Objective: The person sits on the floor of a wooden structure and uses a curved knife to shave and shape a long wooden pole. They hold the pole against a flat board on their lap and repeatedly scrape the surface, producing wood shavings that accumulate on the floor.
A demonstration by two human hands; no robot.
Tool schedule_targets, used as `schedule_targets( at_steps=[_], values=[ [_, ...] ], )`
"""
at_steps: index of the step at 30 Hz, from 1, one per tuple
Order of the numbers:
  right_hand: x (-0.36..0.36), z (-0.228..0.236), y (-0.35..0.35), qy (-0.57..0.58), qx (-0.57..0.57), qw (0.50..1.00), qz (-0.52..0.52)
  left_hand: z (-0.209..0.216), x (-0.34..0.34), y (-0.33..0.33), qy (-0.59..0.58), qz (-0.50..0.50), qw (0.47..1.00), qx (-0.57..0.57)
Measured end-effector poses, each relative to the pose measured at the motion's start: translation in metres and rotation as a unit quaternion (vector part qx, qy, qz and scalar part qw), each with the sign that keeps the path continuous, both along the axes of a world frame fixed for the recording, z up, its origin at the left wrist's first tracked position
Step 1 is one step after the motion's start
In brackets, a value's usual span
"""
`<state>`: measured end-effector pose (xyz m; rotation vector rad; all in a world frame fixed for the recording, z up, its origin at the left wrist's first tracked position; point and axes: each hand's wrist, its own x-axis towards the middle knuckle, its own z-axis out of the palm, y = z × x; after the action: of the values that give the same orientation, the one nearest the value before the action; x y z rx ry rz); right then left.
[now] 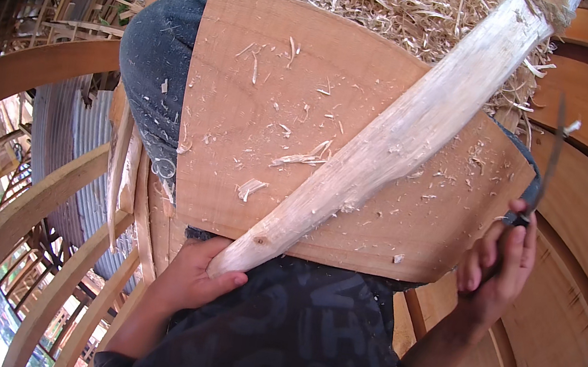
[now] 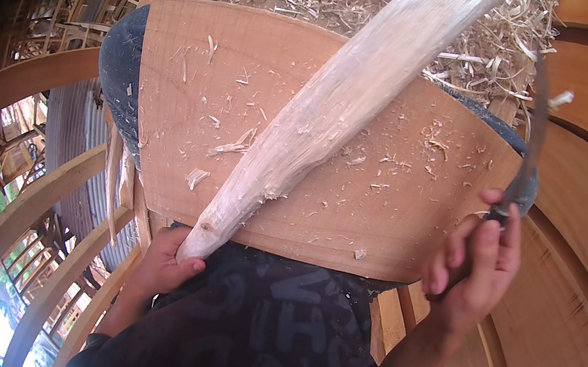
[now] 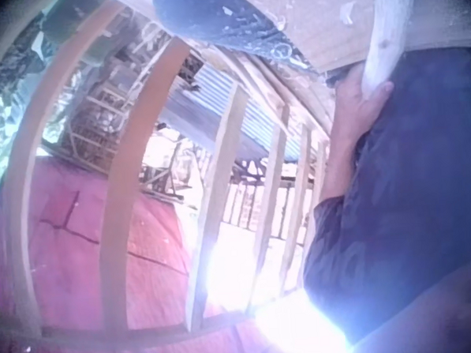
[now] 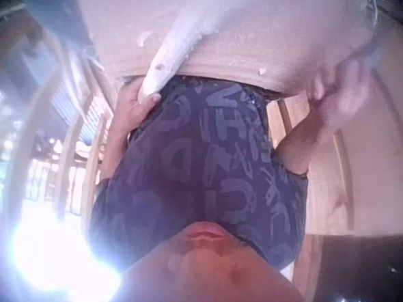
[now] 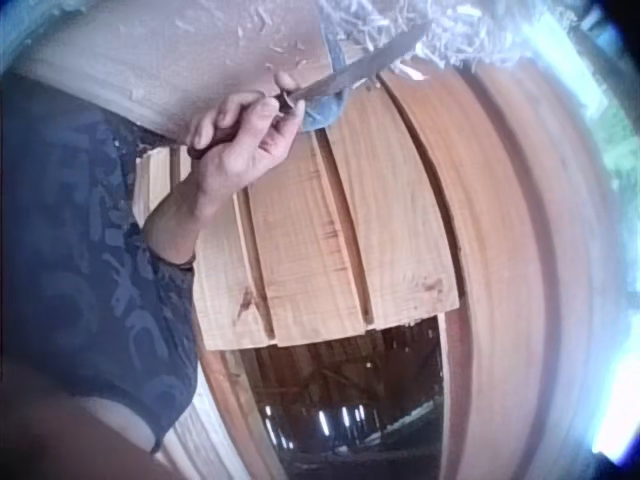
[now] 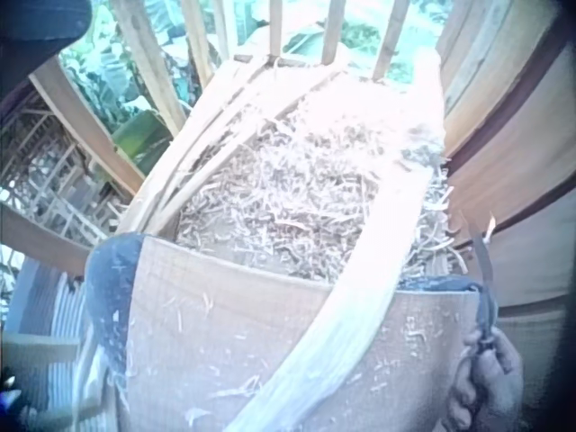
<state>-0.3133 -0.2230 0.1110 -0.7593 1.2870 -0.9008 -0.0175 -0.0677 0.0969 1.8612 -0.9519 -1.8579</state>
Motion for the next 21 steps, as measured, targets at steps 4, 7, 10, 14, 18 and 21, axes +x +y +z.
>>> schedule_targets(
  at_steps=[4,7,10,14,18,21],
  values=[
    [0.003,-0.007,0.014,0.023,-0.084,0.965,0.247,-0.002,0.002,0.001,-0.008,-0.008,1.000,-0.001],
    [0.001,-0.005,0.013,0.040,-0.061,0.950,0.304,-0.002,0.000,0.003,-0.010,-0.002,1.000,0.003],
    [0.004,0.000,-0.008,0.041,0.000,0.996,-0.080,0.000,-0.002,0.000,-0.015,-0.008,1.000,-0.002],
    [-0.017,-0.004,-0.010,-0.049,-0.069,0.995,-0.050,-0.002,-0.002,0.004,-0.039,-0.004,0.999,-0.007],
    [-0.004,-0.005,0.011,0.096,-0.050,0.987,0.121,0.010,-0.011,-0.012,-0.083,0.001,0.996,-0.015],
    [0.008,-0.012,0.015,0.236,-0.182,0.937,0.184,0.021,-0.019,-0.020,-0.109,-0.001,0.994,-0.005]
  ],
)
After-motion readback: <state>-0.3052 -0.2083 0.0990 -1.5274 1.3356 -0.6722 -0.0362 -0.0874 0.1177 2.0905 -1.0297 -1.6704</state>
